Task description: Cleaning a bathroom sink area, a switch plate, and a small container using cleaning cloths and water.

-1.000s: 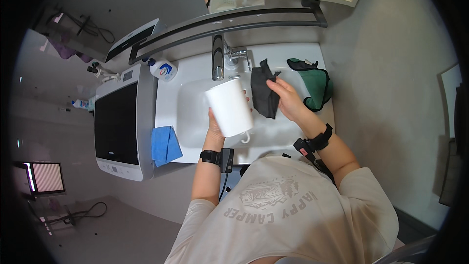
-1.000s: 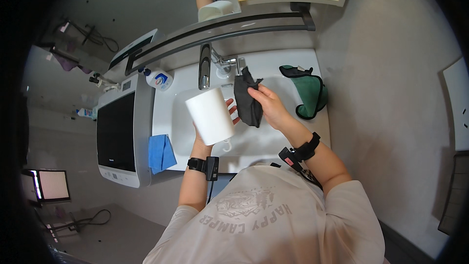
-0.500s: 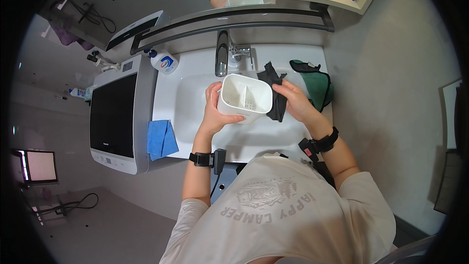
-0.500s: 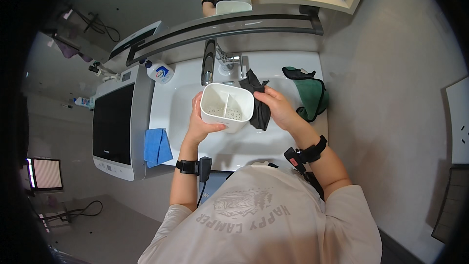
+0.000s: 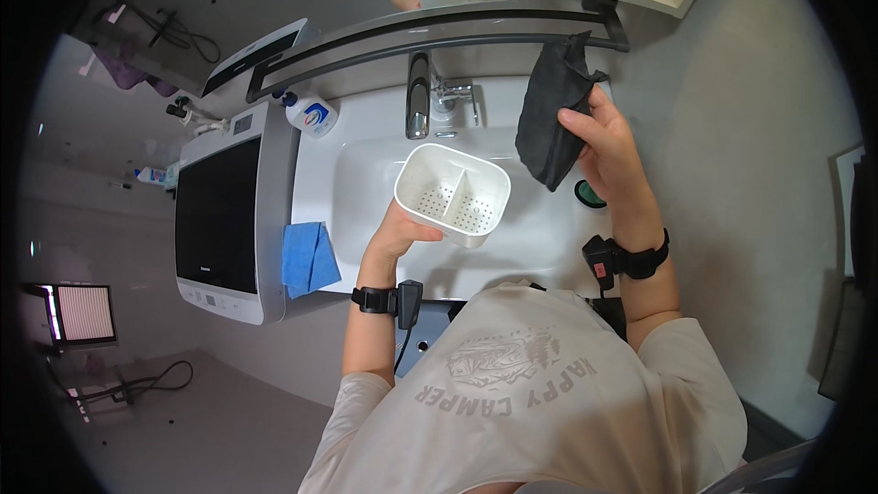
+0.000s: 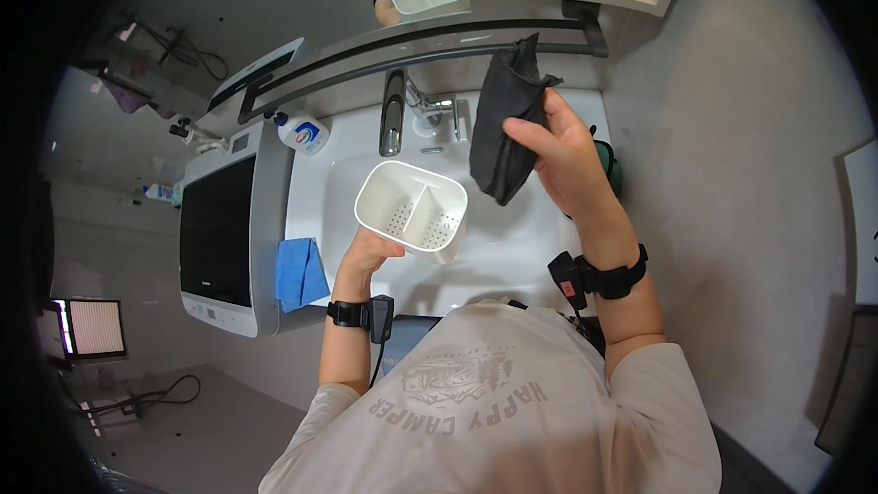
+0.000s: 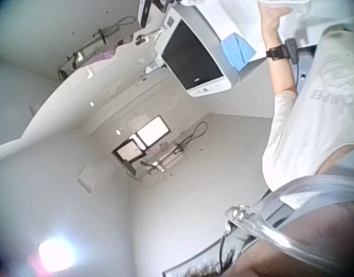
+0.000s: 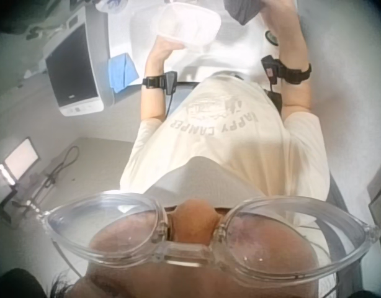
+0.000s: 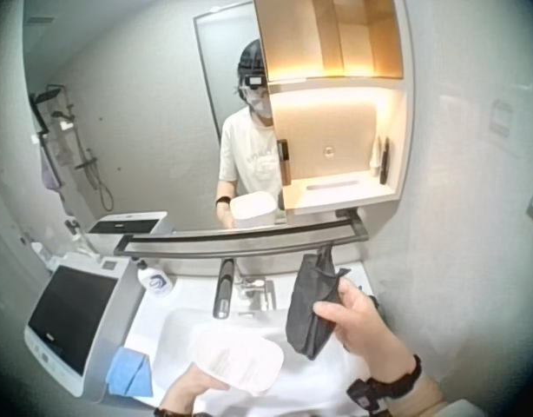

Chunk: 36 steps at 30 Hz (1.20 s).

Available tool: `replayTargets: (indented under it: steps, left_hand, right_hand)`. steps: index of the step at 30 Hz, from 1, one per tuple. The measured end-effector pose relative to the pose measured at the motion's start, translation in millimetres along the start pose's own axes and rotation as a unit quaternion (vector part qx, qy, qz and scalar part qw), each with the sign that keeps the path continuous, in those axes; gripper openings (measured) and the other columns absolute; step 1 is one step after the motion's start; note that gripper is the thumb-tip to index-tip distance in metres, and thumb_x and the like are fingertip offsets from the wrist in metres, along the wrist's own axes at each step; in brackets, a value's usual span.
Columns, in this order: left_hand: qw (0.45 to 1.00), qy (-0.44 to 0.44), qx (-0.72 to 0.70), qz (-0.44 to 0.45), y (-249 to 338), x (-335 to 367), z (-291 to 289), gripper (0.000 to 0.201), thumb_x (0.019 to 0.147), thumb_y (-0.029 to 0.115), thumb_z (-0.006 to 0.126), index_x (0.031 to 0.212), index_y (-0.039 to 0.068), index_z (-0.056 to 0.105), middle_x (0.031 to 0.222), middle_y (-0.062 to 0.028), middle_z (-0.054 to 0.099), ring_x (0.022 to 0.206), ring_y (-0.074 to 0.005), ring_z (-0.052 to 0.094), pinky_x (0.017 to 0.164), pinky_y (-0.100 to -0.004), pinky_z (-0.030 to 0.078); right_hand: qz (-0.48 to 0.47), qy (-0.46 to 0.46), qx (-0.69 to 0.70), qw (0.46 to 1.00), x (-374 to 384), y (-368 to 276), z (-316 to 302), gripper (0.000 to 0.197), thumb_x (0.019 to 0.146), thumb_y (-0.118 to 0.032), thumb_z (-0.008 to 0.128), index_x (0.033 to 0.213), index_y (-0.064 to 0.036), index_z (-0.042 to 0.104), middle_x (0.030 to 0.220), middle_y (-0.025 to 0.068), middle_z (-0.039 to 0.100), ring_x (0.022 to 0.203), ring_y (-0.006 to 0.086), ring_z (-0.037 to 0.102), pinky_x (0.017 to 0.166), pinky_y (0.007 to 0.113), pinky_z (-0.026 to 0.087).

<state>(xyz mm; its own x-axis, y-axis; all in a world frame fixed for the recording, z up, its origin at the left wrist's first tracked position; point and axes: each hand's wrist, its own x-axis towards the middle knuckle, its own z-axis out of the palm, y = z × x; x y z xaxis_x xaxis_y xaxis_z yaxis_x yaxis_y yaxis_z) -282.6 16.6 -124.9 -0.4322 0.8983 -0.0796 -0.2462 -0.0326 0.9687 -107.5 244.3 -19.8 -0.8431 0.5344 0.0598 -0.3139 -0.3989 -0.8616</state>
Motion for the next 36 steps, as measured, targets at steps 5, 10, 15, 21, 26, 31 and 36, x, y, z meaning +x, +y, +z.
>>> replayTargets:
  steps: [5,10,15,21,26,31,36]
  left_hand:
    - [0.992,0.022,0.107,0.056,-7,8,3,0.108,0.046,0.026,0.091,0.136,0.008,0.035,0.127,-0.0064,0.042,0.122,-0.0213,0.041,0.102,-0.0358,0.037]
    - [0.9,0.148,0.372,0.171,9,11,25,0.1,0.044,0.027,0.091,0.128,0.011,0.039,0.126,-0.013,0.032,0.122,-0.0322,0.029,0.101,-0.0441,0.036]
    - [0.875,0.189,0.405,0.186,12,8,37,0.096,0.046,0.028,0.09,0.126,0.011,0.041,0.128,-0.0154,0.03,0.125,-0.0342,0.024,0.099,-0.0457,0.037]
    - [0.823,0.223,0.462,0.246,8,7,44,0.094,0.045,0.028,0.091,0.124,0.013,0.042,0.132,-0.0165,0.025,0.115,-0.0357,0.038,0.088,-0.0438,0.046]
    - [0.791,0.174,0.487,0.327,6,15,46,0.096,0.043,0.025,0.091,0.125,0.015,0.041,0.13,-0.0137,0.033,0.113,-0.0349,0.038,0.084,-0.0441,0.045]
    - [0.771,0.163,0.52,0.328,4,14,35,0.094,0.043,0.022,0.091,0.124,0.018,0.043,0.134,-0.0165,0.026,0.098,-0.0329,0.051,0.075,-0.0409,0.051]
    - [0.821,0.144,0.477,0.279,10,14,28,0.094,0.042,0.023,0.091,0.123,0.018,0.044,0.133,-0.016,0.026,0.106,-0.0346,0.049,0.079,-0.0422,0.052]
  right_hand:
    - [-0.081,-0.032,-0.059,0.994,1,35,51,0.035,0.083,-0.003,0.064,0.115,-0.0024,0.05,0.101,0.0043,0.061,0.094,0.0117,0.059,0.084,0.029,0.048]
    - [-0.142,-0.04,-0.405,0.902,2,60,54,0.029,0.077,-0.013,0.07,0.1,-0.0033,0.055,0.089,0.0163,0.062,0.081,0.0294,0.062,0.07,0.035,0.048]
    - [-0.014,-0.054,-0.306,0.95,-2,65,65,0.03,0.081,-0.023,0.066,0.099,-0.0012,0.055,0.085,0.009,0.063,0.078,0.0196,0.063,0.067,0.033,0.048]
    - [0.323,-0.171,0.134,0.921,12,44,56,0.042,0.09,-0.031,0.053,0.116,0.0021,0.051,0.115,0.0141,0.055,0.105,0.022,0.057,0.09,0.037,0.047]
    - [0.357,-0.203,0.15,0.899,19,61,45,0.043,0.09,-0.036,0.053,0.118,-0.0039,0.049,0.12,0.0122,0.051,0.112,0.0205,0.052,0.094,0.037,0.043]
    - [0.354,-0.216,0.024,0.91,13,62,52,0.047,0.09,-0.048,0.051,0.115,-0.008,0.051,0.112,0.0091,0.054,0.107,0.017,0.052,0.091,0.034,0.043]
    - [0.289,-0.216,-0.209,0.909,11,70,50,0.068,0.091,-0.065,0.035,0.102,-0.0022,0.058,0.098,0.009,0.059,0.09,0.0187,0.056,0.079,0.03,0.045]
